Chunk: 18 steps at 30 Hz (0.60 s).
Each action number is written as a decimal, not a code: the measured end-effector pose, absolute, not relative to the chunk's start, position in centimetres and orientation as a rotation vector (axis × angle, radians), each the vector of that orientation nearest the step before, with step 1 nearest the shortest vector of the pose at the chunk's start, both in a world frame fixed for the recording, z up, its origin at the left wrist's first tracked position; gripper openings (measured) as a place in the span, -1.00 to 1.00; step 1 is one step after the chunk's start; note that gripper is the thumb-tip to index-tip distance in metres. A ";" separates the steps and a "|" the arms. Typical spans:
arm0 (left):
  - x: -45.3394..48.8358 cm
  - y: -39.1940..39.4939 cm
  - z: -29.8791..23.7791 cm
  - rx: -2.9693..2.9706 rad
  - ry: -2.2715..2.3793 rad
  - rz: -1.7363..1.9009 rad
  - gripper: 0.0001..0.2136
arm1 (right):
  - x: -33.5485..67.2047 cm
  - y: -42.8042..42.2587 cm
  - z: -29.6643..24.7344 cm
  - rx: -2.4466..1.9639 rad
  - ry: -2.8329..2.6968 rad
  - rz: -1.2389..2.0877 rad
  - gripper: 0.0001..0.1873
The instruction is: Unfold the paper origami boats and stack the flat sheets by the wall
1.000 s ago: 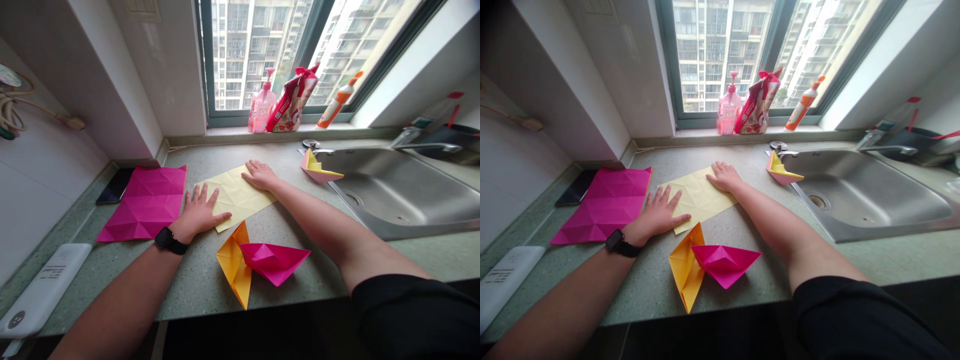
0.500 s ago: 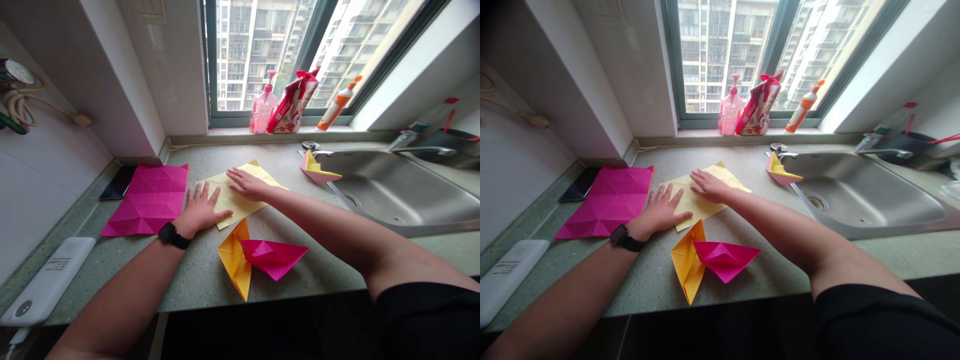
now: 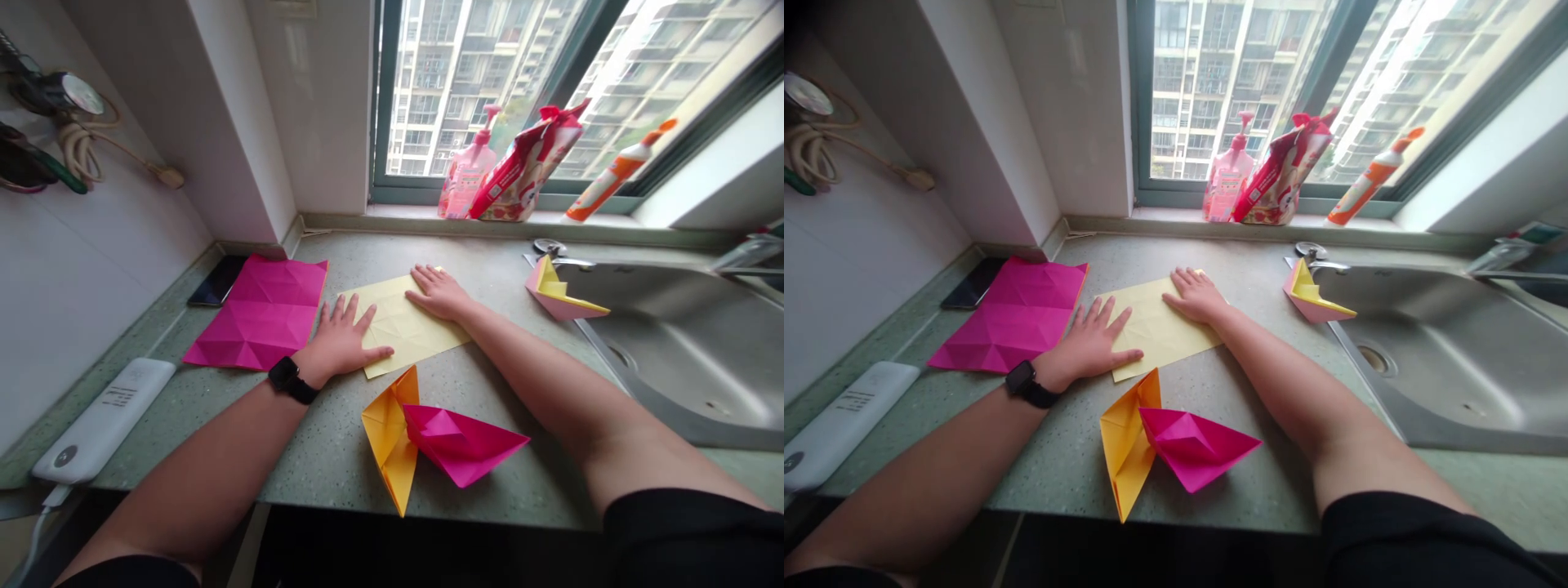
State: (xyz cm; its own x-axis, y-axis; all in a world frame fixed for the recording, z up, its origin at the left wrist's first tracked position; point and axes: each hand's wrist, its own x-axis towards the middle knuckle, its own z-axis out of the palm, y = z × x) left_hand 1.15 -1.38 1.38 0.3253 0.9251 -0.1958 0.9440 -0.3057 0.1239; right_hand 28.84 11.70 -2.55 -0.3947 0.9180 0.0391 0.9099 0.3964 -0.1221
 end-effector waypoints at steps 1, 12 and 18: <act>1.1 -1.4 1.3 2.375 1.703 -0.126 0.05 | 29.7 12.2 -2.5 -1.736 -2.505 0.126 -0.09; 1.0 -0.9 0.8 2.391 1.695 -0.119 0.06 | 34.5 9.6 -0.4 -1.758 -2.173 0.182 -0.22; 0.9 -0.9 0.7 2.400 1.706 -0.110 0.06 | 28.8 4.6 -1.7 -1.176 -2.557 0.309 -0.28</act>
